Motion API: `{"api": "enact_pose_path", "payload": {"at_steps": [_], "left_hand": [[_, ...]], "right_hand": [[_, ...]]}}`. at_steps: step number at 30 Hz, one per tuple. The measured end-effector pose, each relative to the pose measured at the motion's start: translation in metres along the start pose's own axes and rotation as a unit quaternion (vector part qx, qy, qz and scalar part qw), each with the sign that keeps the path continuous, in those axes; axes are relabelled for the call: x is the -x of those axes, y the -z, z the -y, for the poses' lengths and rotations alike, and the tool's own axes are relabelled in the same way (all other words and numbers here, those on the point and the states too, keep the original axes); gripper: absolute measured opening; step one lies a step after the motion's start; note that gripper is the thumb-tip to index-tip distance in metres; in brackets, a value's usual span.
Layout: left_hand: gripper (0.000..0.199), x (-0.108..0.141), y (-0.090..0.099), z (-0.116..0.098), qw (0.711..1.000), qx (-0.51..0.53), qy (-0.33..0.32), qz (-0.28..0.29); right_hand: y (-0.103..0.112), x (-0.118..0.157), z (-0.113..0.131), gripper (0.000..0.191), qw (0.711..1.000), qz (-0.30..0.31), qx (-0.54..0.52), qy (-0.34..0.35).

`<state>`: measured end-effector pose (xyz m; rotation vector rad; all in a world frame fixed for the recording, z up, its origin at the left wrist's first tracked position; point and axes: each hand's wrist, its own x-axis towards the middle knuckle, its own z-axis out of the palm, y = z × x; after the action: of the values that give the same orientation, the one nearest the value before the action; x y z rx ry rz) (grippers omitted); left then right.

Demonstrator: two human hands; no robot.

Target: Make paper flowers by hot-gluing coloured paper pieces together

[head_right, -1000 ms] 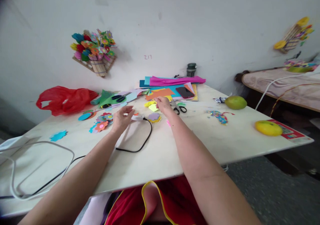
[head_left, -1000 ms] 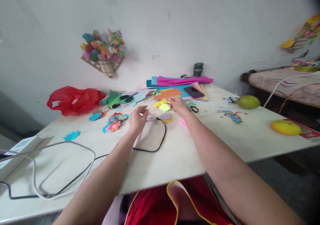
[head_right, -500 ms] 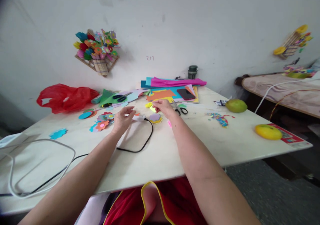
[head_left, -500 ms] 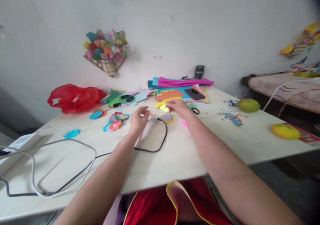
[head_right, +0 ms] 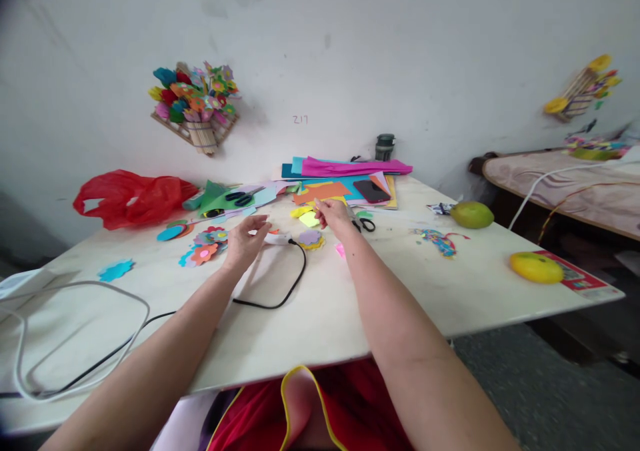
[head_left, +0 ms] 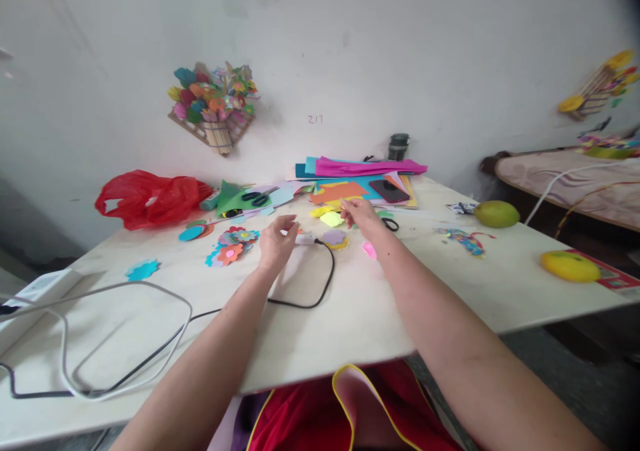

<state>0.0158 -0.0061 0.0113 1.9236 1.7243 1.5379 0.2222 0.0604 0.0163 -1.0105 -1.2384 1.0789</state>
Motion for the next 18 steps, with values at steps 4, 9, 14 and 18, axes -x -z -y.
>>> {"api": "enact_pose_path", "payload": {"at_steps": [4, 9, 14, 18], "left_hand": [[0.026, -0.0014, 0.0001, 0.0022, 1.0, 0.01, -0.002, -0.004], [0.026, -0.0012, 0.0026, 0.0006, 1.0, 0.017, 0.004, -0.005], [0.026, 0.0, 0.0039, -0.0021, 1.0, 0.022, 0.005, -0.008], [0.027, -0.0002, 0.0023, -0.001, 1.0, 0.028, 0.003, -0.009]], "right_hand": [[0.0001, 0.0013, 0.0031, 0.017, 0.999, 0.007, -0.035, -0.008], [-0.0006, 0.0009, 0.0034, 0.008, 0.997, 0.018, -0.071, -0.022], [-0.0002, -0.0007, 0.0005, 0.022, 0.999, 0.025, -0.027, 0.009], [-0.0012, -0.0004, 0.0, 0.021, 0.999, 0.045, 0.009, 0.018]]}}
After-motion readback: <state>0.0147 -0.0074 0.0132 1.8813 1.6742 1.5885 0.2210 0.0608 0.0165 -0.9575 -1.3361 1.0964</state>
